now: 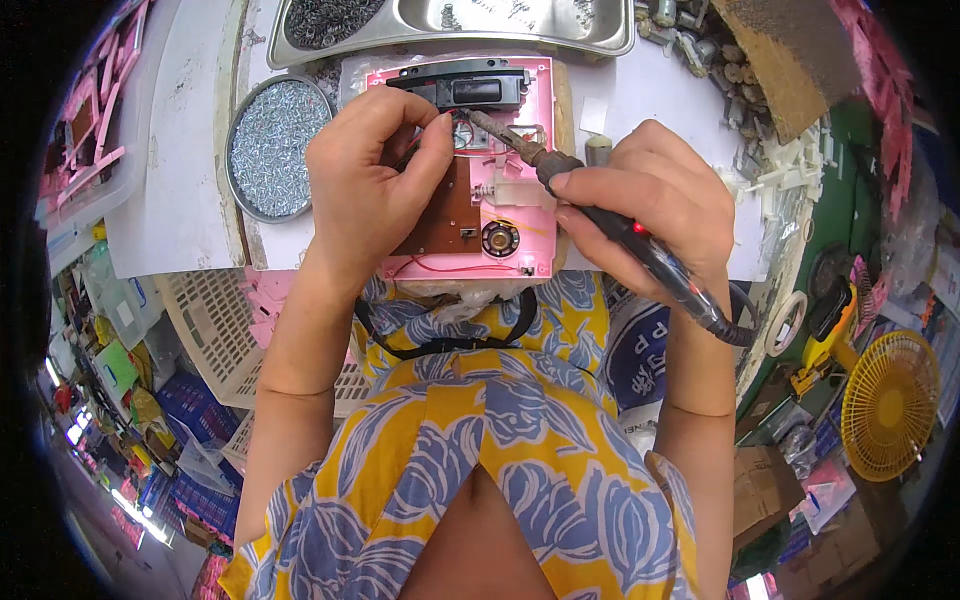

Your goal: Assembling internal electronic components and housing for a pink toy device using a soldering iron and electric screwdriver.

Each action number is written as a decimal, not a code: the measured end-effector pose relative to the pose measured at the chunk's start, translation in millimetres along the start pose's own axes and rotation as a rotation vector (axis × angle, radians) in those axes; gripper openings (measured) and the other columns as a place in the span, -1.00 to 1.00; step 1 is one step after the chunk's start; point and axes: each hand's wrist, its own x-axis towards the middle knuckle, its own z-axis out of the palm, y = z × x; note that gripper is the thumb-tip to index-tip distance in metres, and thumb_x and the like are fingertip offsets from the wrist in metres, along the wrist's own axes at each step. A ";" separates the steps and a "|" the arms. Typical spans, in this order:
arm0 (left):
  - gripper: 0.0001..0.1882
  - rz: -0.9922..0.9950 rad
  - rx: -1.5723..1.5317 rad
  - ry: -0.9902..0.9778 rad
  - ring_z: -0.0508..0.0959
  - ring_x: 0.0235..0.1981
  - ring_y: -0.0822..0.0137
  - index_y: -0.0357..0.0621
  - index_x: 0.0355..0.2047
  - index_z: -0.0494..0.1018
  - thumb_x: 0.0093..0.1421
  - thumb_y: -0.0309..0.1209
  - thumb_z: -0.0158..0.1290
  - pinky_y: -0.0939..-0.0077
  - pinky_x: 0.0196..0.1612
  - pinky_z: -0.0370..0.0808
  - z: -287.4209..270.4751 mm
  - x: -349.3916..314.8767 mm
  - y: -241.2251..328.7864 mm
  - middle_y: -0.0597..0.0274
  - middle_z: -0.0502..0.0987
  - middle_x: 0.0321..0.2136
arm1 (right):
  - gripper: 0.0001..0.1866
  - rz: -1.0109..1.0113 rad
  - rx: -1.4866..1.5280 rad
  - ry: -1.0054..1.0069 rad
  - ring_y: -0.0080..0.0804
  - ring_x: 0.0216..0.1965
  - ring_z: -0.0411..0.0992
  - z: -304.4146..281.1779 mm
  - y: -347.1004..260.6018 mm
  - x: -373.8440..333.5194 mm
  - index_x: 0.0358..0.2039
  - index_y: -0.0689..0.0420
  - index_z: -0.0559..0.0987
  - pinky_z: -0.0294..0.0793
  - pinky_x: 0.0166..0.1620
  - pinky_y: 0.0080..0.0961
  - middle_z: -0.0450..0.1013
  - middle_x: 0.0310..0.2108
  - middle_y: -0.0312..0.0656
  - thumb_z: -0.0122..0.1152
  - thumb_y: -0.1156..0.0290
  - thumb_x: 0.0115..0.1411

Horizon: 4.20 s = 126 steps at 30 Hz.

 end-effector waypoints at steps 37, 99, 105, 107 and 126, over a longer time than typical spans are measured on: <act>-0.86 -0.031 0.070 0.002 0.36 -0.67 0.38 -0.17 -0.53 0.52 -0.01 -0.55 0.30 0.47 -0.59 0.28 1.0 0.4 3.8 0.28 0.38 -0.67 | -0.70 0.083 0.089 -0.018 -0.38 -0.58 0.41 -1.1 3.1 -2.9 -0.29 0.23 0.66 0.34 -0.52 -0.51 0.53 -0.54 -0.20 0.45 0.59 -0.13; -0.92 -0.124 0.078 0.025 0.29 -0.70 0.49 -0.21 -0.53 0.55 0.03 -0.56 0.25 0.57 -0.61 0.22 3.2 -2.2 4.1 0.31 0.38 -0.70 | -0.70 0.136 0.065 0.140 -0.44 -0.59 0.37 -32.4 -8.9 -36.5 -0.27 0.28 0.63 0.25 -0.54 -0.54 0.51 -0.53 -0.18 0.46 0.59 -0.09; -0.92 -0.105 0.071 0.031 0.31 -0.70 0.50 -0.21 -0.54 0.54 0.04 -0.57 0.22 0.57 -0.61 0.23 3.9 -2.9 2.5 0.30 0.39 -0.70 | -0.70 0.144 0.069 0.137 -0.44 -0.58 0.38 -31.9 -8.6 -35.7 -0.27 0.27 0.63 0.26 -0.54 -0.54 0.52 -0.52 -0.18 0.46 0.59 -0.08; -0.93 -0.106 0.054 0.038 0.31 -0.69 0.50 -0.21 -0.53 0.54 0.03 -0.57 0.23 0.57 -0.60 0.23 4.0 -3.5 1.9 0.30 0.39 -0.69 | -0.70 0.149 0.069 0.131 -0.44 -0.58 0.38 -32.3 -9.2 -34.2 -0.27 0.27 0.63 0.26 -0.54 -0.54 0.53 -0.52 -0.18 0.46 0.59 -0.08; -0.74 0.214 0.078 -0.540 0.56 -0.44 0.19 -0.17 -0.27 0.59 -0.01 -0.51 0.33 0.35 -0.41 0.51 -16.2 -6.7 55.5 0.16 0.53 -0.40 | -0.69 0.144 0.089 0.189 -0.48 -0.55 0.38 -47.4 -12.4 -39.1 -0.23 0.33 0.62 0.25 -0.48 -0.60 0.50 -0.53 -0.16 0.41 0.64 -0.07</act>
